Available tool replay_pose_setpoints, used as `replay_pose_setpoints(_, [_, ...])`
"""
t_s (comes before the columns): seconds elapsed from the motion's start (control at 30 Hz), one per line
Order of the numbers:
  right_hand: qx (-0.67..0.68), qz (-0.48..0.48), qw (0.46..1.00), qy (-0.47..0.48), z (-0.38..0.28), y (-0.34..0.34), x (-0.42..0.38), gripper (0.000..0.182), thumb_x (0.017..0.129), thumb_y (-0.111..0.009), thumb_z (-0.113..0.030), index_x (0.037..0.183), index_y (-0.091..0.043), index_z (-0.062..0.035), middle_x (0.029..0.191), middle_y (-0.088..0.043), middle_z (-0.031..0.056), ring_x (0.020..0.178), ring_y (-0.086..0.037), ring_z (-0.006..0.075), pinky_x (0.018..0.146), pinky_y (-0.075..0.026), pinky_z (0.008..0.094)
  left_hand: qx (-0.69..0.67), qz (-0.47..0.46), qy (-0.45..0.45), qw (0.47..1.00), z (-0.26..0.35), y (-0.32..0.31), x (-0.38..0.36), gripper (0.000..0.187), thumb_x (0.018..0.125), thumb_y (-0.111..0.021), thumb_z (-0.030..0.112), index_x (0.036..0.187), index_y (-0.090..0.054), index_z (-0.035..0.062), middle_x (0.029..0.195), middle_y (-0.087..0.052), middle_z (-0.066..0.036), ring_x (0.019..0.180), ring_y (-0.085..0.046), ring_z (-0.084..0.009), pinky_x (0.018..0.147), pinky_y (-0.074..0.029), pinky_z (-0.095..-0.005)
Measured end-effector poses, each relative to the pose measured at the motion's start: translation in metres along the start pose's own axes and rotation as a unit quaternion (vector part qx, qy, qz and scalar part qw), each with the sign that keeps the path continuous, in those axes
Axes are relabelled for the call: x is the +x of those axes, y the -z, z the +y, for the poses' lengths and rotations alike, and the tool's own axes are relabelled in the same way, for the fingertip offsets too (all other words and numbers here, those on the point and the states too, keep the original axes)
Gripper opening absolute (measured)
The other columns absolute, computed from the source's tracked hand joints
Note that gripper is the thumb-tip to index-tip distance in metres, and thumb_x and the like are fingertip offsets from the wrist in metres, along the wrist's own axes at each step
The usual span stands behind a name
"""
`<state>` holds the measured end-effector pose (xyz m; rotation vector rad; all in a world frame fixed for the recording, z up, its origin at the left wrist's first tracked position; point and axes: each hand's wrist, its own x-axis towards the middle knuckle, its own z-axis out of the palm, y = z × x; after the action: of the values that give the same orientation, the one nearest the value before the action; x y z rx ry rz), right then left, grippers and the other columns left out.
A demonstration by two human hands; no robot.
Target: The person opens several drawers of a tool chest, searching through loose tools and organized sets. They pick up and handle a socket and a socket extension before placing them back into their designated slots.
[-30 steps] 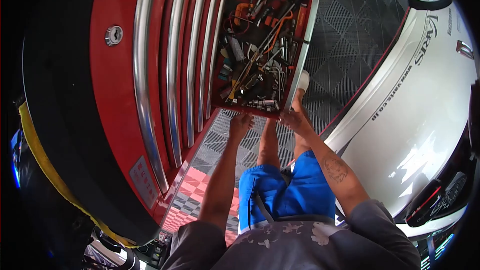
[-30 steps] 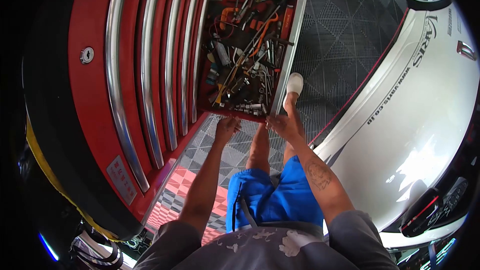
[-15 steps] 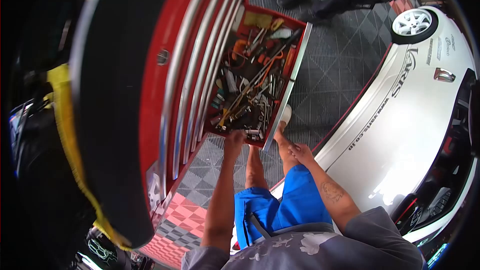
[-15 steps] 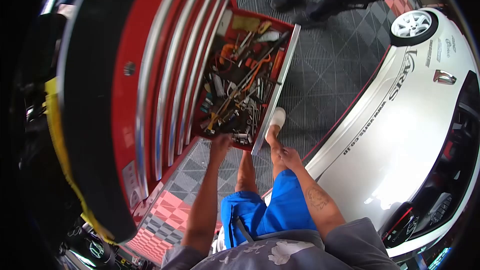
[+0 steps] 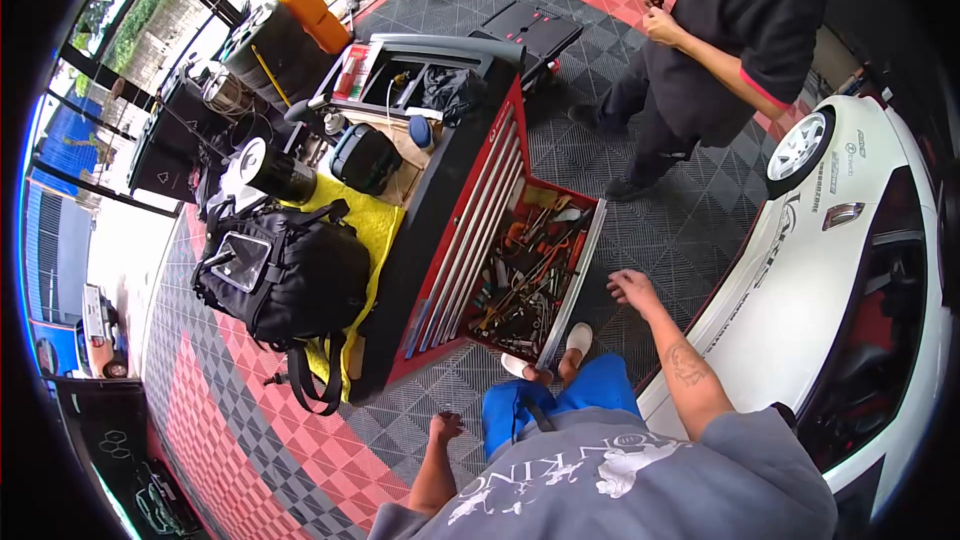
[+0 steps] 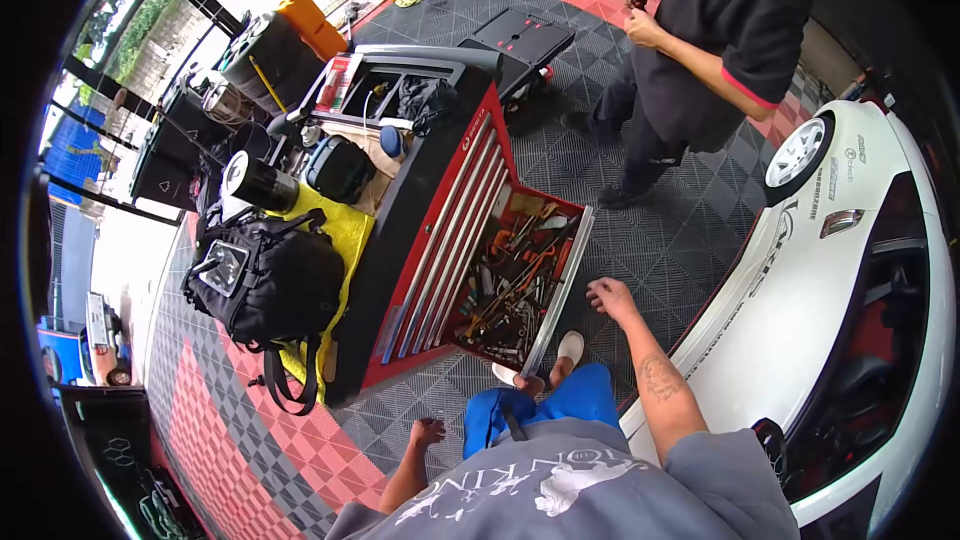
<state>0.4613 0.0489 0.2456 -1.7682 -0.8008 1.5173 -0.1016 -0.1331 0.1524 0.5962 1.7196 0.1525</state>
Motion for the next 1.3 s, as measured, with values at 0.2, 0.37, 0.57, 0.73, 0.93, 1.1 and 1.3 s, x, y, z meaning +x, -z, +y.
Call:
replay_pose_setpoints(0.2, [-0.072,0.103,0.985,-0.118,0.048,0.046,-0.044,0.025,0.093,-0.058,-0.029,0.100,-0.065,-0.0062,0.089,-0.070,0.0065,0.070,-0.064,0.0121,0.059,-0.053,0.0278,-0.076,0.026,-0.104,0.991,0.062,-0.015,0.014,0.023,0.087,-0.060,0.018,0.088,-0.066,-0.0038,0.073,-0.068,-0.012,0.058,-0.064,-0.0185,0.051,-0.051,-0.0322])
replay_pose_setpoints(0.37, [-0.163,0.006,0.962,-0.218,0.125,0.017,-0.119,0.033,0.090,-0.060,-0.030,0.104,-0.068,-0.0018,0.094,-0.071,0.0126,0.077,-0.068,0.0249,0.064,-0.058,0.0405,0.088,-0.005,-0.203,0.975,0.066,-0.040,0.050,0.025,0.088,-0.063,0.020,0.095,-0.067,-0.0037,0.077,-0.068,-0.009,0.059,-0.062,-0.0145,0.051,-0.050,-0.0277])
replay_pose_setpoints(0.57, [-0.300,-0.080,0.928,-0.205,0.132,0.023,-0.062,0.028,0.089,-0.062,-0.028,0.097,-0.070,-0.0018,0.091,-0.069,0.0096,0.073,-0.065,0.0185,0.058,-0.054,0.0320,-0.134,0.005,-0.150,0.980,0.060,-0.037,-0.006,0.018,0.089,-0.060,0.014,0.091,-0.065,-0.0036,0.076,-0.067,-0.008,0.063,-0.062,-0.0156,0.054,-0.050,-0.0293])
replay_pose_setpoints(0.73, [-0.118,-0.084,0.978,-0.149,-0.016,-0.024,0.034,0.032,0.092,-0.059,-0.033,0.102,-0.066,-0.0034,0.096,-0.069,0.0067,0.079,-0.064,0.0158,0.068,-0.055,0.0315,-0.182,0.109,-0.064,0.975,-0.027,-0.043,-0.031,0.017,0.091,-0.057,0.010,0.089,-0.063,-0.0053,0.066,-0.063,-0.010,0.054,-0.058,-0.0153,0.046,-0.046,-0.0291])
replay_pose_setpoints(0.93, [0.132,-0.260,0.953,-0.081,-0.115,-0.138,0.133,0.051,0.092,-0.058,-0.045,0.121,-0.056,-0.0031,0.113,-0.064,0.0111,0.101,-0.062,0.0237,0.087,-0.051,0.0394,-0.318,0.238,0.096,0.913,-0.032,-0.099,-0.113,0.018,0.091,-0.058,0.011,0.089,-0.062,-0.0070,0.068,-0.064,-0.015,0.050,-0.057,-0.0171,0.042,-0.045,-0.0292])
replay_pose_setpoints(1.1, [0.333,-0.303,0.884,-0.128,-0.151,-0.224,0.146,0.079,0.093,-0.052,-0.054,0.147,-0.023,-0.0035,0.147,-0.033,0.0186,0.133,-0.035,0.0330,0.109,-0.032,0.0472,-0.298,0.265,0.006,0.917,0.013,-0.179,-0.143,0.020,0.090,-0.060,0.014,0.089,-0.063,-0.0057,0.072,-0.065,-0.010,0.054,-0.057,-0.0144,0.047,-0.045,-0.0272])
replay_pose_setpoints(1.3, [0.360,-0.322,0.869,-0.105,-0.136,-0.253,0.148,0.070,0.093,-0.051,-0.057,0.139,-0.034,-0.0081,0.135,-0.042,0.0119,0.126,-0.041,0.0281,0.104,-0.036,0.0480,-0.226,0.222,0.000,0.949,0.042,-0.265,-0.175,0.029,0.091,-0.062,0.023,0.102,-0.064,-0.0041,0.078,-0.068,-0.010,0.063,-0.065,-0.0165,0.053,-0.052,-0.0283])
